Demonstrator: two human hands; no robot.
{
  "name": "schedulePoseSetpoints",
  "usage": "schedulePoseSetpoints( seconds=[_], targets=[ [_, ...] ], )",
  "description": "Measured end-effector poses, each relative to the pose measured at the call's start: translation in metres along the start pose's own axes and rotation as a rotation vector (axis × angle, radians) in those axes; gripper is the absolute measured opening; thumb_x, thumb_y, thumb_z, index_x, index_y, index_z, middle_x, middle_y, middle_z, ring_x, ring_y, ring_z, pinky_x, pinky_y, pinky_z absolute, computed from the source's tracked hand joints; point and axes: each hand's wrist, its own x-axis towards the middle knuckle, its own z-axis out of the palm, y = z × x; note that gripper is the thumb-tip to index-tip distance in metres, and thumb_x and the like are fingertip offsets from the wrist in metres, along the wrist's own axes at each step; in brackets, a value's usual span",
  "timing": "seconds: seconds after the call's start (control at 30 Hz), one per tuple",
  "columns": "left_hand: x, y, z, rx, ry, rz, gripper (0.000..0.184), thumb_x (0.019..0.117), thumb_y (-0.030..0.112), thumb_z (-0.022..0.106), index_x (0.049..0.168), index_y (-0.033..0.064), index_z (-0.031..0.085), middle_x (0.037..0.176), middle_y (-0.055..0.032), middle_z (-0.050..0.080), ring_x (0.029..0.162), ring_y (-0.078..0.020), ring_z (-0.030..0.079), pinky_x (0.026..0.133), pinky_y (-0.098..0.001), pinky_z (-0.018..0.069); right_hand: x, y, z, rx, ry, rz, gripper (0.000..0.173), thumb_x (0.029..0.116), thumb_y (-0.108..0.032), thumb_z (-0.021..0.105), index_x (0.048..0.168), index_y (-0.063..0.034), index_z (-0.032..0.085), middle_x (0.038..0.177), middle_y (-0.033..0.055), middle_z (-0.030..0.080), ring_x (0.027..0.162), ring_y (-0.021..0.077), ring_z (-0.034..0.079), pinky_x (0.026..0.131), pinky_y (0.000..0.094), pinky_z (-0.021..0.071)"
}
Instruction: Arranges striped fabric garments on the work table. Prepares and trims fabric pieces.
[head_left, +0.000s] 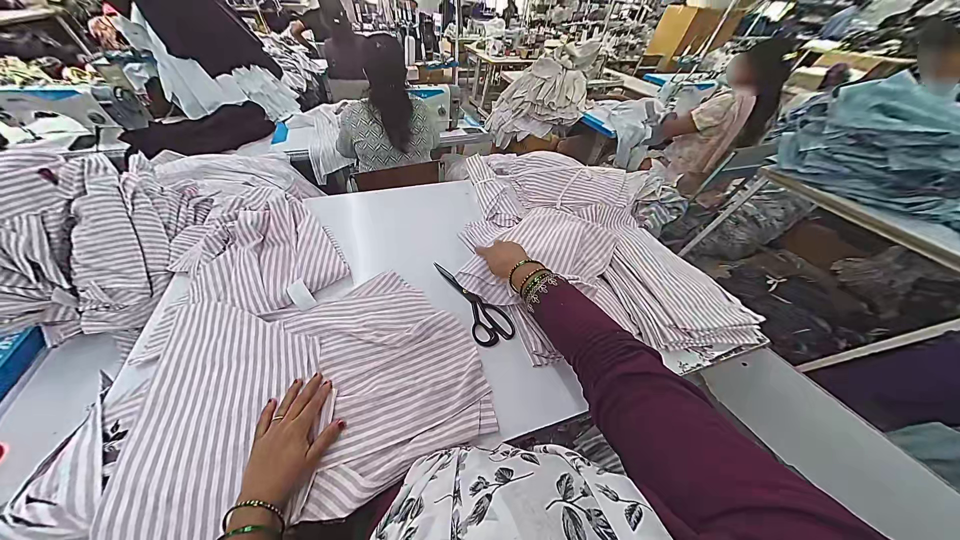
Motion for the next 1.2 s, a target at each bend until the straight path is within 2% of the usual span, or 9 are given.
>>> schedulePoseSetpoints(
  seconds=[0.13, 0.33, 0.47, 0.6, 0.73, 0.8, 0.97, 1.1, 1.2],
  targets=[
    [-0.001, -0.001, 0.001, -0.005, 0.026, -0.022, 0.072, 0.0933, 0.058, 0.044, 0.139, 0.0056, 0.064, 0.153, -0.0128, 0.053, 0.146, -0.0413, 0.043, 0.117, -0.0697, 0.0209, 0.006, -0.001, -0.009, -0.04, -0.051, -0.066, 0.026, 0.097, -0.007, 0.057, 0.119, -0.0011, 0.069, 0.123, 0.0257, 0.066, 0.119, 0.0462, 0.06, 0.091, 0.0672, 0.0468],
    [-0.002, 0.001, -0.003, -0.029, 0.003, -0.038, 0.064, 0.0942, 0.05, 0.054, 0.139, 0.0062, 0.064, 0.153, -0.0122, 0.054, 0.146, -0.0425, 0.042, 0.117, -0.071, 0.0217, -0.017, 0.006, -0.045, -0.023, 0.006, -0.115, 0.028, 0.095, -0.005, 0.056, 0.12, 0.0019, 0.067, 0.129, 0.0287, 0.058, 0.122, 0.0459, 0.057, 0.095, 0.0636, 0.0457],
    [0.001, 0.006, -0.01, -0.092, 0.001, -0.053, 0.059, 0.0945, 0.043, 0.061, 0.138, 0.0027, 0.064, 0.152, -0.0167, 0.054, 0.146, -0.0468, 0.04, 0.116, -0.0739, 0.0191, -0.103, -0.031, -0.079, 0.083, 0.129, -0.51, 0.018, 0.0956, -0.006, 0.053, 0.102, 0.004, 0.068, 0.111, 0.0258, 0.06, 0.105, 0.042, 0.061, 0.084, 0.0578, 0.0473],
    [0.012, 0.034, 0.0, -0.515, 0.209, -0.22, 0.041, 0.0983, 0.02, 0.056, 0.125, -0.0088, 0.067, 0.121, -0.0217, 0.071, 0.111, -0.0323, 0.07, 0.1, -0.0518, 0.0522, -0.156, -0.063, -0.047, 0.321, 0.199, -0.981, 0.039, 0.0897, 0.003, 0.052, 0.122, -0.0066, 0.071, 0.095, 0.0193, 0.062, 0.081, 0.0342, 0.063, 0.065, 0.0483, 0.0502],
    [0.043, 0.094, -0.002, -1.013, -0.036, -0.48, 0.045, 0.112, 0.025, 0.03, 0.133, -0.0069, 0.054, 0.106, -0.015, 0.069, 0.085, -0.0146, 0.07, 0.077, -0.0335, 0.0594, -0.152, -0.051, -0.065, 0.387, 0.375, -0.803, 0.046, 0.0891, 0.005, 0.052, 0.132, -0.0039, 0.067, 0.104, 0.0234, 0.066, 0.092, 0.0378, 0.066, 0.077, 0.0513, 0.053],
    [0.054, 0.103, 0.001, -1.026, -0.089, -0.506, 0.036, 0.1109, 0.021, 0.041, 0.124, -0.0073, 0.059, 0.104, -0.0143, 0.069, 0.092, -0.0114, 0.068, 0.088, -0.0329, 0.0552, -0.149, -0.032, -0.09, 0.303, 0.621, -0.679, 0.04, 0.0894, 0.002, 0.052, 0.123, -0.0046, 0.072, 0.1, 0.0208, 0.068, 0.085, 0.0364, 0.068, 0.07, 0.0516, 0.0536],
    [0.058, 0.098, 0.004, -1.097, -0.129, -0.528, 0.016, 0.1004, -0.001, 0.052, 0.115, -0.0041, 0.059, 0.086, -0.0056, 0.071, 0.073, -0.0063, 0.07, 0.07, -0.0252, 0.0603, -0.176, 0.014, -0.153, -0.014, 1.179, -0.526, 0.034, 0.0914, 0.004, 0.052, 0.115, -0.0054, 0.075, 0.097, 0.0204, 0.069, 0.08, 0.0379, 0.068, 0.061, 0.0495, 0.0518],
    [0.053, 0.097, 0.007, -1.168, -0.052, -0.468, 0.025, 0.0975, -0.005, 0.05, 0.121, -0.002, 0.056, 0.089, -0.0024, 0.072, 0.074, -0.003, 0.071, 0.069, -0.0209, 0.0601, -0.161, 0.028, -0.119, -0.074, 0.932, -0.438, 0.032, 0.0894, 0.009, 0.056, 0.11, -0.0051, 0.076, 0.092, 0.0221, 0.068, 0.077, 0.042, 0.067, 0.061, 0.0548, 0.052],
    [0.051, 0.1, 0.007, -1.225, 0.007, -0.433, 0.028, 0.0965, -0.005, 0.047, 0.124, -0.0016, 0.054, 0.09, -0.0007, 0.072, 0.075, -0.0028, 0.071, 0.069, -0.0205, 0.0607, -0.141, 0.02, -0.066, 0.097, 0.311, -0.269, 0.03, 0.0982, -0.002, 0.055, 0.123, -0.0039, 0.071, 0.112, 0.0253, 0.066, 0.104, 0.0445, 0.064, 0.087, 0.0601, 0.0495]
  ],
)
